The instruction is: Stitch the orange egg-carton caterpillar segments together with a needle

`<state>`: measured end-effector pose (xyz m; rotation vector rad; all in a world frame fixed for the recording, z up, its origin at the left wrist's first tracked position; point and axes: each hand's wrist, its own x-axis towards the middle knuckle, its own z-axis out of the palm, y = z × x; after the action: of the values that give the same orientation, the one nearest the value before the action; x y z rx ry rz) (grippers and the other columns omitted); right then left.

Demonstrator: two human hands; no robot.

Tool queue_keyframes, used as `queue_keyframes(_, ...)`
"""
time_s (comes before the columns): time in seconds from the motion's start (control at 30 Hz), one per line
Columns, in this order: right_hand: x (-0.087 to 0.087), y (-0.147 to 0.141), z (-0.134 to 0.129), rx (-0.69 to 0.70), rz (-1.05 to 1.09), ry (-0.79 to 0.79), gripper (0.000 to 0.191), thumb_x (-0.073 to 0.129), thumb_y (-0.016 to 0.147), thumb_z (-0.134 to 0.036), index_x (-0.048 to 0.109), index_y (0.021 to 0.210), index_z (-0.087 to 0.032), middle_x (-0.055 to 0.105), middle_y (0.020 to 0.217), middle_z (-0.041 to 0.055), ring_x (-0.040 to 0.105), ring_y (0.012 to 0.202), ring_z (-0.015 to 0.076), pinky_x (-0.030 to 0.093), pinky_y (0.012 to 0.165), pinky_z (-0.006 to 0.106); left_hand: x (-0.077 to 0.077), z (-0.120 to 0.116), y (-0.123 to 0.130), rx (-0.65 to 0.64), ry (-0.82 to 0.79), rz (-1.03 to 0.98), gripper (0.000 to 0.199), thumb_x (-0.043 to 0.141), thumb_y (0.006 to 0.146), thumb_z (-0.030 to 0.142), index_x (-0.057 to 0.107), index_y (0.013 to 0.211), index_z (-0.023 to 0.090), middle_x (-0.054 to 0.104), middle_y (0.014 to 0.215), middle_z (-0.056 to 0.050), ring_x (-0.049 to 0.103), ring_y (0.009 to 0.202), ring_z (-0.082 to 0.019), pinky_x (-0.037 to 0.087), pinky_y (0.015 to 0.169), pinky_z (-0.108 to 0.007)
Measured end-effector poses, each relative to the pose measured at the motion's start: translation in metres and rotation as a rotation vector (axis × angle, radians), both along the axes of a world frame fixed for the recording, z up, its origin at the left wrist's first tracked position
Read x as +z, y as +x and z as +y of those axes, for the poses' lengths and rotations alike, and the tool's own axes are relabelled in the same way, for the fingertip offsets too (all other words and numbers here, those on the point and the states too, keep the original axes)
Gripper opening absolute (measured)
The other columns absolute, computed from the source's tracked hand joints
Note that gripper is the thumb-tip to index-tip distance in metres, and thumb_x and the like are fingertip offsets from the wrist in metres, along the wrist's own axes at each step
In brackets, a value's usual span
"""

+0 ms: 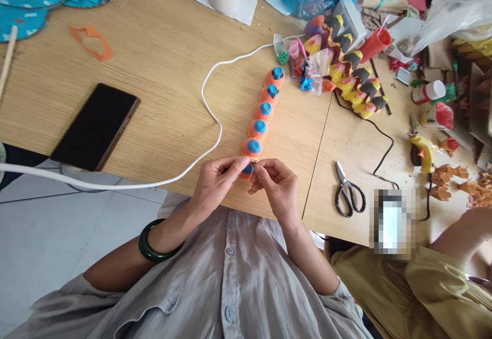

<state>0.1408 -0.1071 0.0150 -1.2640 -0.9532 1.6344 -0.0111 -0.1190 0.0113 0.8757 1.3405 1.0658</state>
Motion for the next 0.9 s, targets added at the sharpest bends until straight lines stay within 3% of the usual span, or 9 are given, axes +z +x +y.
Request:
queue_keyframes(0.1, 0.0009, 0.0004, 0.0006, 0.002, 0.002, -0.024, 0.034, 0.085, 0.081, -0.050, 0.069, 0.084, -0.020, 0.070, 0.064, -0.0035, 0.064, 0.049, 0.0098, 0.060, 0.049, 0.024, -0.0001, 0.0005, -0.0009, 0.020, 0.028, 0.022, 0.024, 0.077, 0.091, 0.043, 0.082, 0.085, 0.020, 0.057, 0.060, 0.003, 0.041, 0.055, -0.009, 0.034, 0.052, -0.024)
queue_keyframes(0.3, 0.0016, -0.0001, 0.0001, 0.042, -0.021, -0.042, 0.037, 0.082, 0.083, -0.055, 0.069, 0.085, -0.020, 0.069, 0.065, -0.0039, 0.063, 0.049, 0.0089, 0.059, 0.050, 0.024, 0.0012, 0.0014, -0.0010, 0.052, 0.043, 0.080, 0.016, 0.080, 0.087, 0.036, 0.083, 0.083, 0.020, 0.072, 0.069, 0.001, 0.055, 0.060, -0.010, 0.043, 0.057, -0.023)
queue_keyframes(0.53, 0.0011, -0.0008, -0.0005, 0.041, -0.041, -0.044, 0.039, 0.082, 0.083, -0.057, 0.068, 0.085, -0.020, 0.069, 0.065, -0.0037, 0.063, 0.049, 0.0097, 0.059, 0.050, 0.025, 0.0021, 0.0009, -0.0008, 0.066, 0.019, 0.142, 0.019, 0.078, 0.086, 0.037, 0.083, 0.082, 0.019, 0.071, 0.067, 0.000, 0.055, 0.059, -0.012, 0.041, 0.054, -0.024)
queue_keyframes(0.77, 0.0008, -0.0004, 0.0009, 0.047, -0.034, -0.038, 0.038, 0.082, 0.083, -0.056, 0.067, 0.085, -0.020, 0.069, 0.064, -0.0040, 0.063, 0.048, 0.0100, 0.060, 0.050, 0.025, 0.0009, 0.0014, -0.0021, 0.040, 0.017, 0.063, 0.030, 0.072, 0.094, 0.043, 0.082, 0.078, 0.020, 0.049, 0.053, 0.004, 0.038, 0.052, -0.009, 0.032, 0.050, -0.025)
queue_keyframes(0.9, 0.0017, 0.0002, 0.0012, 0.061, -0.027, -0.047, 0.039, 0.082, 0.083, -0.056, 0.067, 0.084, -0.020, 0.068, 0.064, -0.0038, 0.063, 0.047, 0.0094, 0.059, 0.049, 0.024, 0.0012, 0.0019, -0.0024, 0.037, 0.022, 0.068, 0.017, 0.079, 0.087, 0.036, 0.084, 0.085, 0.020, 0.064, 0.062, 0.003, 0.046, 0.055, -0.009, 0.037, 0.053, -0.023)
